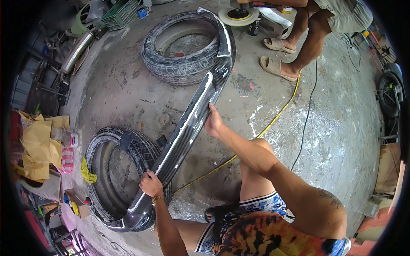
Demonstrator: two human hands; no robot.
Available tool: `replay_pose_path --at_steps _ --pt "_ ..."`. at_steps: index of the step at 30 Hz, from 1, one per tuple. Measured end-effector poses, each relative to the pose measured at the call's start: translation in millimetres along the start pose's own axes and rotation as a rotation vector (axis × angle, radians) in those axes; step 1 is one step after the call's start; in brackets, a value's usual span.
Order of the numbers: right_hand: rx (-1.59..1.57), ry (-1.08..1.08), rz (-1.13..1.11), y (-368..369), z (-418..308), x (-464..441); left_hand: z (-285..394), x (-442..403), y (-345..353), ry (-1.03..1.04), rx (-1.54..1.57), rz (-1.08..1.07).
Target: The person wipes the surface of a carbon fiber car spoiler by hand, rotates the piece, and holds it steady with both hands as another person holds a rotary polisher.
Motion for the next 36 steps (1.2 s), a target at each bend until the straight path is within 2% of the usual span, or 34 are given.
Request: replay_pose_path --at_steps 36 --pt "-0.016 0.007 0.048 1.1 -0.1 3.3 2.9 1.0 -3.1 -0.002 0.004 -0.016"
Point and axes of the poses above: each hand's wrist, its own x-axis away from the middle knuckle, its own y-axis out of the palm, z = x × y, the point moved 9 cm from there along -x, towards the middle knuckle, and after that the axes turned 9 degrees about -z, right-handed, at the moved point
